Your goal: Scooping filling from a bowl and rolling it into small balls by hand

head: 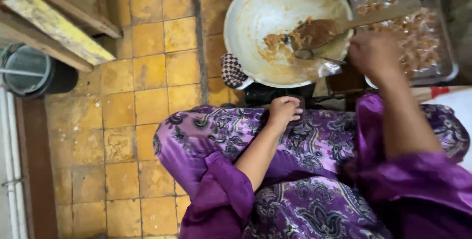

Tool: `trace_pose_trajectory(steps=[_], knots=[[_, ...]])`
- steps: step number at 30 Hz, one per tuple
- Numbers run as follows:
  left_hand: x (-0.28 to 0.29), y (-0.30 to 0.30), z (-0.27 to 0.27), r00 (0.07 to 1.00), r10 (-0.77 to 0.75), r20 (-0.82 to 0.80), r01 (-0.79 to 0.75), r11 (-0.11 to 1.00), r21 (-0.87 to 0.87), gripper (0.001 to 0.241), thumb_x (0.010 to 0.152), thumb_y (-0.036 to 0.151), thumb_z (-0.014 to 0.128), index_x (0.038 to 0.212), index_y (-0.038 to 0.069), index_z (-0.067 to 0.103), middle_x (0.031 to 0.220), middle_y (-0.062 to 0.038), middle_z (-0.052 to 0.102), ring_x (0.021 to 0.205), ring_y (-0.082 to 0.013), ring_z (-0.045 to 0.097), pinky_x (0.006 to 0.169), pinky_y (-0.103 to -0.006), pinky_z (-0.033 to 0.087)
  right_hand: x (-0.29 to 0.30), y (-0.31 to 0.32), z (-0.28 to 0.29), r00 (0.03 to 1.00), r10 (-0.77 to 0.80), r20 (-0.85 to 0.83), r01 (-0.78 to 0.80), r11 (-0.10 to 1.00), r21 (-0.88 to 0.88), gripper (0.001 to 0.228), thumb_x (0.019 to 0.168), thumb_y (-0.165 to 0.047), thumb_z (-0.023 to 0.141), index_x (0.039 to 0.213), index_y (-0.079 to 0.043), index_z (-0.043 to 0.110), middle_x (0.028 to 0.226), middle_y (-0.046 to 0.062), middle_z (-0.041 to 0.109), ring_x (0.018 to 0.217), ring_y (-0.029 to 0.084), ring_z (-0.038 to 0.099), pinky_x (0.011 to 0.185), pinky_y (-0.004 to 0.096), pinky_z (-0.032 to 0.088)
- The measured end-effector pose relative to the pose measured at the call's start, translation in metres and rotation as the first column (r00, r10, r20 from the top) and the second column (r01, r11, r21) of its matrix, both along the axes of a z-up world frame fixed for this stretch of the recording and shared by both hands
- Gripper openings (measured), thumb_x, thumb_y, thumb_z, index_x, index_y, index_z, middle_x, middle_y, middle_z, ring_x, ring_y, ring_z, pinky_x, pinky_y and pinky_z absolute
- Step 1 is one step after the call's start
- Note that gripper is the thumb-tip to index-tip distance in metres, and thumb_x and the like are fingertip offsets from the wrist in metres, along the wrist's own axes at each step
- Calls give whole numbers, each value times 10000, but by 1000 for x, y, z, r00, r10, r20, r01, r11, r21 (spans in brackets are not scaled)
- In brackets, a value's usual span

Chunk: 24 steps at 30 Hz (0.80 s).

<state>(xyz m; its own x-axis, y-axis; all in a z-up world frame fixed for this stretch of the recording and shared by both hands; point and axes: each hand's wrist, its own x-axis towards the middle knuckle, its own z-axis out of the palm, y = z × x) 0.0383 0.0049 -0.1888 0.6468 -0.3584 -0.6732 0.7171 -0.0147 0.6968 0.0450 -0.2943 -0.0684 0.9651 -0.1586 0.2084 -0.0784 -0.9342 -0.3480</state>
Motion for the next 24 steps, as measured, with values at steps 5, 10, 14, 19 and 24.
trace_pose_trajectory(steps=[5,10,14,19,24], knots=[[10,6,-5,995,74,73,-80,994,78,235,930,191,671,997,-23,739,964,-257,737,787,-337,756,614,-436,645,98,44,-118,816,-302,-493,44,882,-469,346,973,-421,574,1189,-279,803,1364,47,680,1267,376,516,961,598,360],[32,27,12,984,146,97,-158,979,128,281,952,270,668,922,6,760,898,-219,749,716,-296,755,551,-405,647,113,46,-144,768,-292,-570,-56,856,-514,395,961,-354,556,1215,-145,774,1378,144,607,1323,429,406,885,605,396],[40,39,20,988,140,70,-150,976,156,325,978,298,630,971,-3,753,959,-242,744,777,-319,753,570,-393,635,106,67,-115,857,-260,-446,21,881,-473,345,1078,-171,492,1363,-32,627,1047,259,708,904,463,739,699,579,569],[46,47,20,995,71,69,-82,981,177,294,968,283,633,944,20,762,938,-230,749,762,-314,755,557,-407,639,139,137,-42,834,-216,-508,-3,918,-395,234,1045,-172,415,1253,-123,512,1006,221,753,862,476,763,701,581,586],[51,52,20,997,56,60,-65,984,166,298,976,290,618,921,36,764,924,-213,751,745,-295,757,545,-394,638,162,153,-75,901,-108,-420,-89,901,-424,268,1006,-99,497,1273,-82,513,1168,230,706,816,448,759,663,571,603]])
